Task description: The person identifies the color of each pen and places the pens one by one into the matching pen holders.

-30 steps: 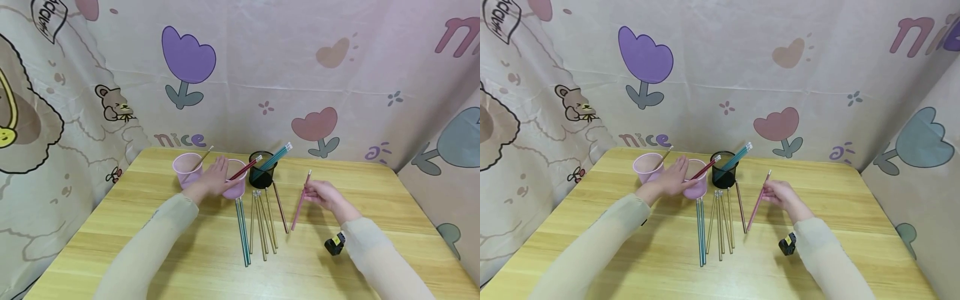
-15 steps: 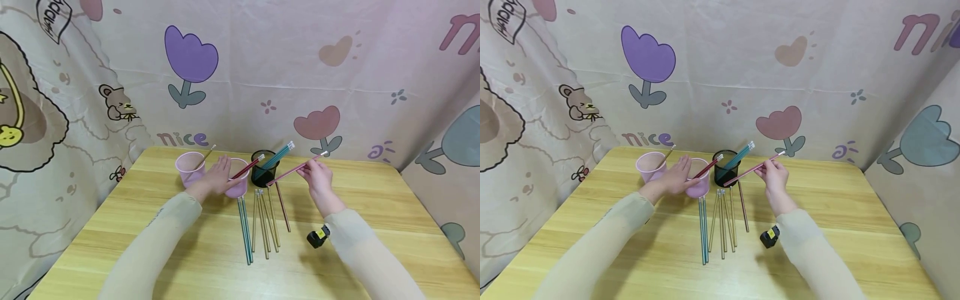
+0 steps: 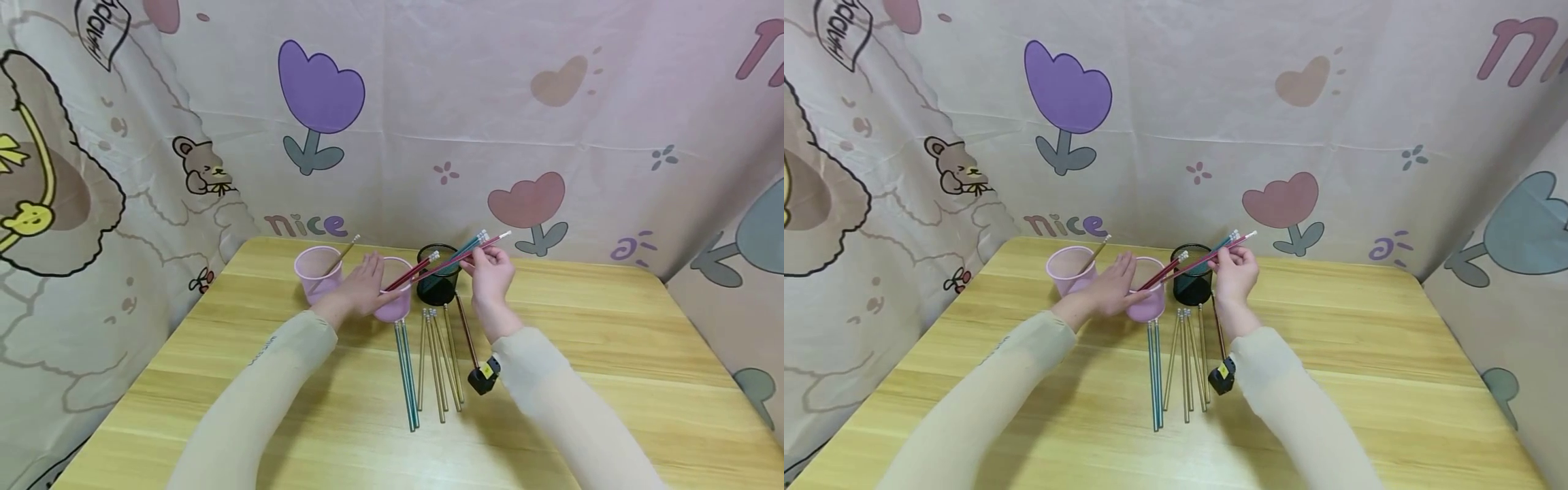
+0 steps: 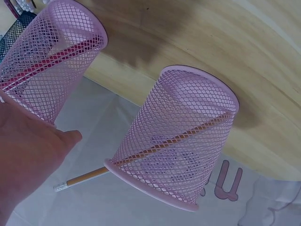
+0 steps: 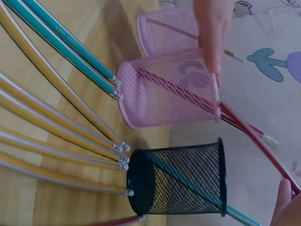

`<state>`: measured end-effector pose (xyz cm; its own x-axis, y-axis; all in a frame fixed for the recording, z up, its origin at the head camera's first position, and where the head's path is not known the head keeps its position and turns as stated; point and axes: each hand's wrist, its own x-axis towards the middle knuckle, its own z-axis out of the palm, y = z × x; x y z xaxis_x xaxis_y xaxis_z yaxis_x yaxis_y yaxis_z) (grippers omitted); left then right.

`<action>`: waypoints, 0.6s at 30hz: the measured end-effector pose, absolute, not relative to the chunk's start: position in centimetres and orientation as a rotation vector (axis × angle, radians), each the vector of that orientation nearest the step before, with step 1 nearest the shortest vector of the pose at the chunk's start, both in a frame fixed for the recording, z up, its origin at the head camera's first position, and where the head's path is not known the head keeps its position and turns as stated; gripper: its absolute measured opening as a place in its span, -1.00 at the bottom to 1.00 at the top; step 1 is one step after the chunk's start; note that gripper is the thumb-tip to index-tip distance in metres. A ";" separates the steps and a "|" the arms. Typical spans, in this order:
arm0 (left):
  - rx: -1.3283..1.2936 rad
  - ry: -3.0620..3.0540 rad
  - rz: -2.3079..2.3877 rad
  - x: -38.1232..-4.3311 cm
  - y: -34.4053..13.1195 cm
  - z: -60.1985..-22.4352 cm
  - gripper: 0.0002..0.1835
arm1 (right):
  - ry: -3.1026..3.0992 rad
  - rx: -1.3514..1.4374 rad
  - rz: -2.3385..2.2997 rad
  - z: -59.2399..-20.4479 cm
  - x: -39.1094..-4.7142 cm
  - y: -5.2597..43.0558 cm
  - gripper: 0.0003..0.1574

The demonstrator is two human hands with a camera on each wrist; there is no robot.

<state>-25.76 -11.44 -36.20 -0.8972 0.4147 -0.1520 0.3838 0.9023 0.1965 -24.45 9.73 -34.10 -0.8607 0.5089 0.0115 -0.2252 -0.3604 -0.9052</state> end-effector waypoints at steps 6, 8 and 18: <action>0.614 2.884 0.235 -25.8 -11.5 -36.3 -0.04 | -1.437 -0.366 2.241 -34.4 -25.1 8.7 -0.83; 0.613 2.881 0.242 -25.8 -11.5 -36.3 -0.04 | -1.464 -0.357 2.235 -34.4 -25.3 8.3 -0.82; 0.608 2.880 0.225 -25.9 -11.4 -36.3 -0.04 | -1.700 -0.315 2.228 -35.3 -25.3 6.7 -0.95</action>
